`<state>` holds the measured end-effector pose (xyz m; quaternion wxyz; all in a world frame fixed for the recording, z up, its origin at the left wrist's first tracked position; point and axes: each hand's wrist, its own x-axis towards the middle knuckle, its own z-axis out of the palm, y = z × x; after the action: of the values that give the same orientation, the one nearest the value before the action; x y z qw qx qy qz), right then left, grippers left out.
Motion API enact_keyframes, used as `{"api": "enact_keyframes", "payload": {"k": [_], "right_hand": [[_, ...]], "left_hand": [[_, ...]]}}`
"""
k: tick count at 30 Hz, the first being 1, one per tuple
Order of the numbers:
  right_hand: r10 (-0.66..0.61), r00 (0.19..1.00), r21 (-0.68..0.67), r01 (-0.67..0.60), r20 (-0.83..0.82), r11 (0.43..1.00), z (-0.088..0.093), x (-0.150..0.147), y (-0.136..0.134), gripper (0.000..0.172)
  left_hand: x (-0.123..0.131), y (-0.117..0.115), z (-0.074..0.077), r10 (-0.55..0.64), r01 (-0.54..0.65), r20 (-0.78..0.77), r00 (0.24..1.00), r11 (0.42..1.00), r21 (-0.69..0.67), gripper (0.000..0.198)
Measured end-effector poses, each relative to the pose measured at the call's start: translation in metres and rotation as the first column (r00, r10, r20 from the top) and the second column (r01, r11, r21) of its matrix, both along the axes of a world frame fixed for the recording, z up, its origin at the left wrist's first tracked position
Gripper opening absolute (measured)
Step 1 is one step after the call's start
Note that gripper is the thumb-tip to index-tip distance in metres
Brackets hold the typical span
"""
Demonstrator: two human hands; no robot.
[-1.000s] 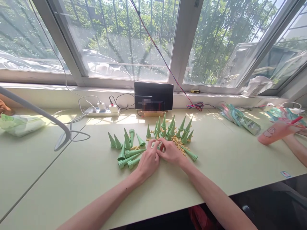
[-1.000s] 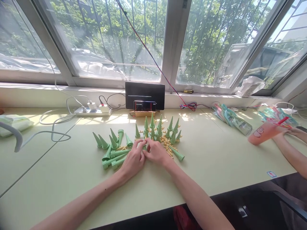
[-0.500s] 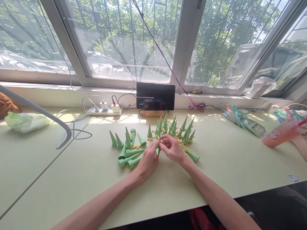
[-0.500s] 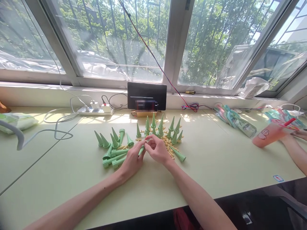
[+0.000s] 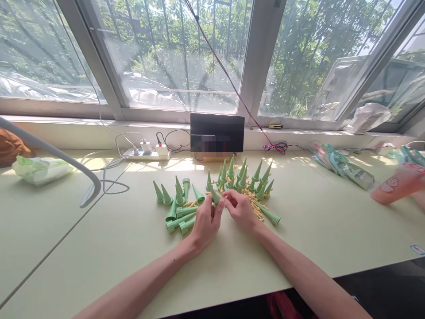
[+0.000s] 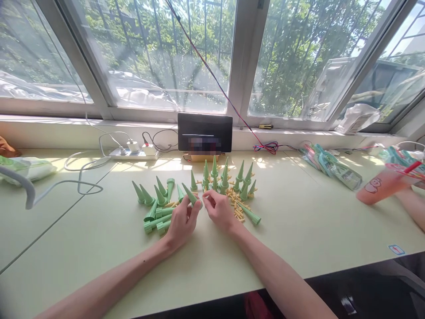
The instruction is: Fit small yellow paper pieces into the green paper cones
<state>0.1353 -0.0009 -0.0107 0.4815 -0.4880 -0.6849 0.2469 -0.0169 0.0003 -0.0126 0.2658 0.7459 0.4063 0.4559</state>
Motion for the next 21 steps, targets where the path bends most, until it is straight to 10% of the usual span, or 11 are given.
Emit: {"api": "enact_keyframes", "payload": {"k": [11,21], "right_hand": [[0.073,0.994,-0.052,-0.068,0.084,0.996,-0.001,-0.001,-0.001,0.037],[0.043,0.946,0.076,-0.072,0.321,0.995,-0.007,-0.012,0.008,0.022]], "left_hand": [[-0.001,-0.013,0.000,-0.264,0.318,-0.206,0.942,0.897,0.308,0.021],[-0.001,-0.007,-0.003,-0.176,0.217,-0.151,0.973,0.918,0.333,0.023]]}}
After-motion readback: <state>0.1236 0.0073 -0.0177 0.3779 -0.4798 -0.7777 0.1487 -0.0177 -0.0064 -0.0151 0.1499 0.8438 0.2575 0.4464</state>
